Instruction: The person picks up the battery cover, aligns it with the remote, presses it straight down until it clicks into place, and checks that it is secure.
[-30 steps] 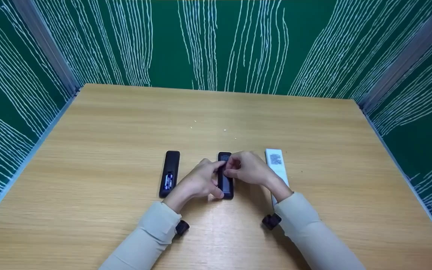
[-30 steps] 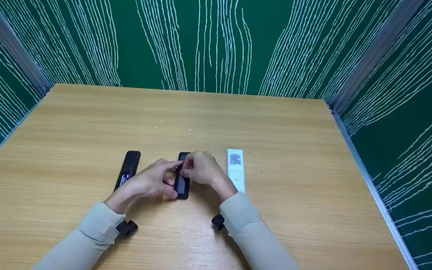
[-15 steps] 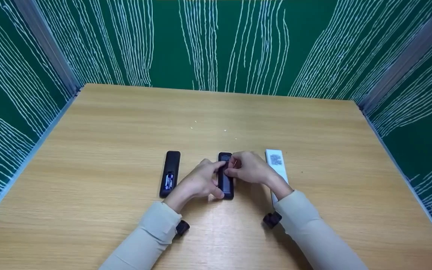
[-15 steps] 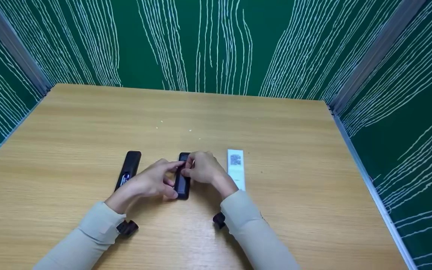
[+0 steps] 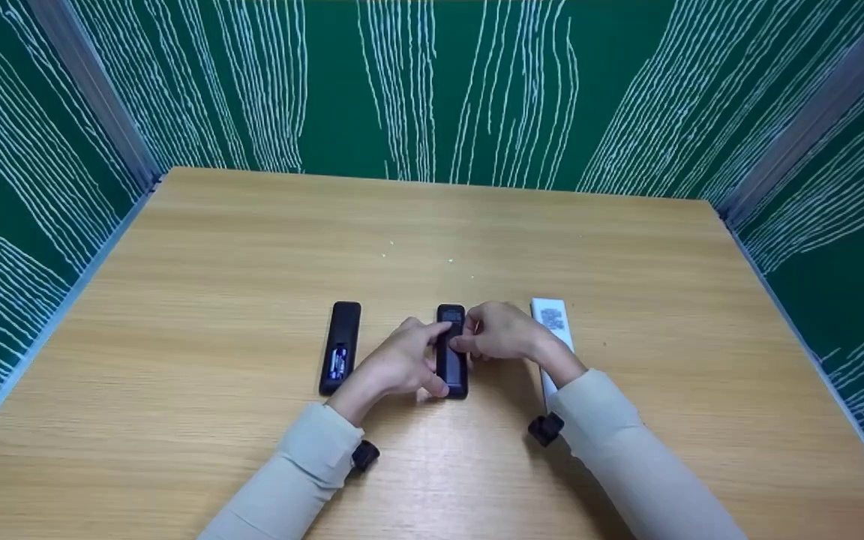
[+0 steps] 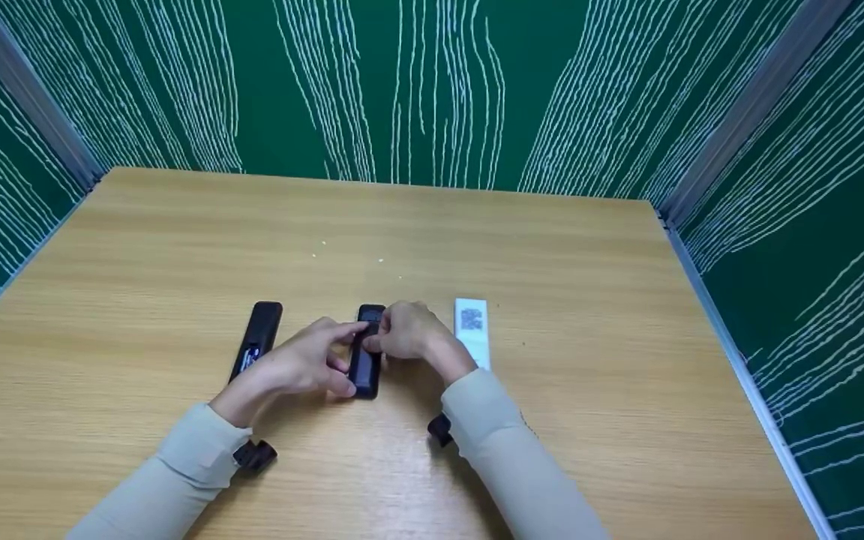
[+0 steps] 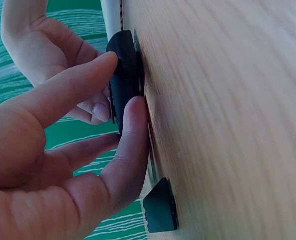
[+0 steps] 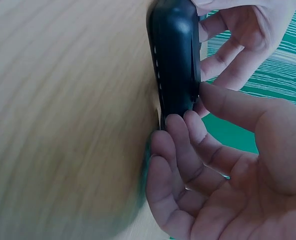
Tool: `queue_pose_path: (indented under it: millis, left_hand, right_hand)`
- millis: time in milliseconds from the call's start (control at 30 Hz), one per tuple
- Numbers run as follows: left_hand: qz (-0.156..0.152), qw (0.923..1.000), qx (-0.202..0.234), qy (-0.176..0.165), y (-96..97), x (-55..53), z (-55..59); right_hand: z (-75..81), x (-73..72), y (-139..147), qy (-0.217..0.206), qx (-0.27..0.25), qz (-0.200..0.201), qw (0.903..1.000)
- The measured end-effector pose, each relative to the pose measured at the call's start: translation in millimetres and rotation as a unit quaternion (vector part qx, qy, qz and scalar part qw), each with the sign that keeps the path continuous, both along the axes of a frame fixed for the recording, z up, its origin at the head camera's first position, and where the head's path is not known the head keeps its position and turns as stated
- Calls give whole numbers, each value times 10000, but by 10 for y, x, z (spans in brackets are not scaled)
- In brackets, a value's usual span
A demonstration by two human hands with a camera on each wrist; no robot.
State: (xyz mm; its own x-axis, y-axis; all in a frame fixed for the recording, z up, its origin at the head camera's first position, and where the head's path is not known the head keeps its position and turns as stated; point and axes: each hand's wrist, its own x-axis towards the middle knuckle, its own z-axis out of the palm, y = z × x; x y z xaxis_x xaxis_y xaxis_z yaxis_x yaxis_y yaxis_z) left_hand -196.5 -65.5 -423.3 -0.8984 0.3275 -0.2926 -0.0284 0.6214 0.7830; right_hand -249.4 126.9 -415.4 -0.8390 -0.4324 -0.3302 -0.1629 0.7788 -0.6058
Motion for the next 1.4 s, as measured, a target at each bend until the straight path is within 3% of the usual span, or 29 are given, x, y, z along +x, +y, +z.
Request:
queue_pose_path:
  millis: [767, 1400]
  left_hand:
    - [57, 10000, 8, -57, 6, -5, -10]
    - [-37, 9999, -54, 130, 1, 2, -10]
  right_hand:
    - [1, -42, 21, -441, 62, -20, 9990]
    - [7, -45, 26, -464, -29, 65, 9989]
